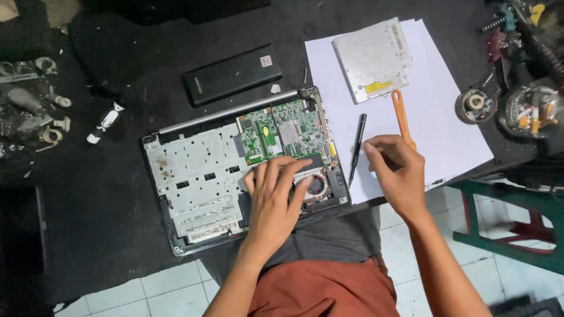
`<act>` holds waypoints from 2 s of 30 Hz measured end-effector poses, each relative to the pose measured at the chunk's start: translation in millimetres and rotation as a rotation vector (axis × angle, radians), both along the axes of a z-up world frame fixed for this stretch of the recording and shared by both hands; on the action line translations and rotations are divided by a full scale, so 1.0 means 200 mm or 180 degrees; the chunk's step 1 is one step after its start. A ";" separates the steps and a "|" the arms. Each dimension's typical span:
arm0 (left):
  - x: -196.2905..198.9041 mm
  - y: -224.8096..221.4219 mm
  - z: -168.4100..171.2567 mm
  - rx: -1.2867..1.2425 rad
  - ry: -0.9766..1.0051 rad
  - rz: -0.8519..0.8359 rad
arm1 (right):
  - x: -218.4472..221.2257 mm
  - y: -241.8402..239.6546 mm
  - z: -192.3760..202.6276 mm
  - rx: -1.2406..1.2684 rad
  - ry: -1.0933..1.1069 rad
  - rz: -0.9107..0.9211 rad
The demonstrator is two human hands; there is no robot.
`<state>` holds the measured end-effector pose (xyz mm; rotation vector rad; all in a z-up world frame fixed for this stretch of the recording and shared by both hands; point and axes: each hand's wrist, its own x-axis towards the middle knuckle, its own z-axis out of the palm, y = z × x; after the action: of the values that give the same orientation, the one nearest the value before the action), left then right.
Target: Reassembling a laptop by installing the internal battery and then attaching and screwing on the back cover.
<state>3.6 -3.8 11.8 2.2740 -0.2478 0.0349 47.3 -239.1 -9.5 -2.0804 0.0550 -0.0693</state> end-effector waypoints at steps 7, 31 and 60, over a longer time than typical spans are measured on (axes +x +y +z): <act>0.00 0.00 -0.01 -0.0233 0.0109 0.0215 | -0.01 -0.01 -0.04 -0.0146 -0.0156 -0.0013; 0.01 0.08 0.08 -0.0387 0.0662 -0.0358 | -0.03 0.01 -0.03 -0.0347 -0.0445 0.0027; 0.74 0.51 0.06 0.0741 -0.0019 0.0560 | -0.02 0.05 0.01 -0.0866 -0.0690 0.0470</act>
<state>152.4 98.1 23.1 2.5225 -0.0560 0.1093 43.5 -229.1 -7.1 -2.3287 -0.2529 -0.2220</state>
